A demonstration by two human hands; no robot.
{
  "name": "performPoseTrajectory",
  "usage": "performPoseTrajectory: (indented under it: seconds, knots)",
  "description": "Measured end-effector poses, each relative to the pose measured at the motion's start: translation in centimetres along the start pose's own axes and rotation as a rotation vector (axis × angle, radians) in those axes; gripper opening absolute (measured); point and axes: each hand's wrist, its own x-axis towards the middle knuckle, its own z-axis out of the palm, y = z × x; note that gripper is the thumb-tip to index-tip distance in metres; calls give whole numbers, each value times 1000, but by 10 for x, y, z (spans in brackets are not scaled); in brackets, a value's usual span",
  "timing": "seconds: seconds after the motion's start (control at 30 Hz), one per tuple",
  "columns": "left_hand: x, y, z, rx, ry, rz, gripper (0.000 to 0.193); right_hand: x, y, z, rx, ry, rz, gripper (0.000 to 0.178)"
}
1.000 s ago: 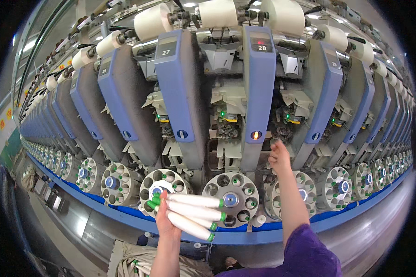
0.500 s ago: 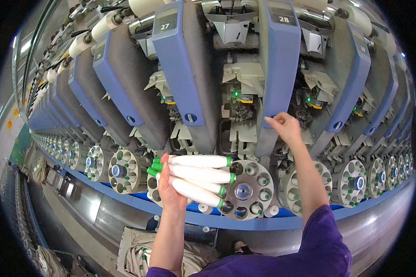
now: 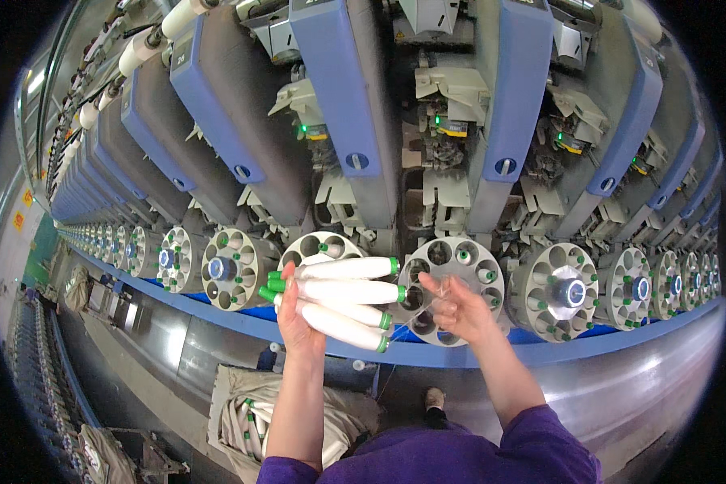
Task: The person repeatedly takes white cylindrical spools with green ends from a cloth bag and places them into slots on rotating circular fixtures along a factory line. The person moves along the line, refilling multiple fixtures in sequence.
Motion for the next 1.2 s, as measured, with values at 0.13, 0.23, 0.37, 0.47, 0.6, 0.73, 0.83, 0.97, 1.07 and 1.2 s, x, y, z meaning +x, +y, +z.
performPoseTrajectory:
  seconds: [0.13,0.23,0.37,0.47,0.6,0.73,0.83,0.97,1.07,1.2]
  knots:
    - [-4,3,-13,-2,11,-22,49,-8,-14,17,-88,289,-107,16]
    - [-8,4,-15,10,-19,7,48,-8,8,47,-524,368,-64,25]
    - [-10,7,-14,11,-20,20,49,-2,71,60,-649,50,299,39]
    - [-13,9,-15,23,3,65,49,-10,79,15,-892,165,214,40]
    - [-21,9,-22,75,15,61,49,-54,-4,-79,-823,364,63,33]
    - [-31,7,-25,83,-23,136,49,-97,-103,-103,-195,664,-445,30]
    - [-37,1,-19,77,-35,155,50,-82,-105,-59,-352,905,-746,21]
    - [-40,-11,-6,50,-27,143,50,-30,-5,-12,-871,143,137,48]
    - [-41,-10,-3,36,-2,174,49,-21,24,-30,-868,-360,631,30]
    - [-49,-1,-10,16,73,204,49,-45,-76,-71,-979,536,-254,16]
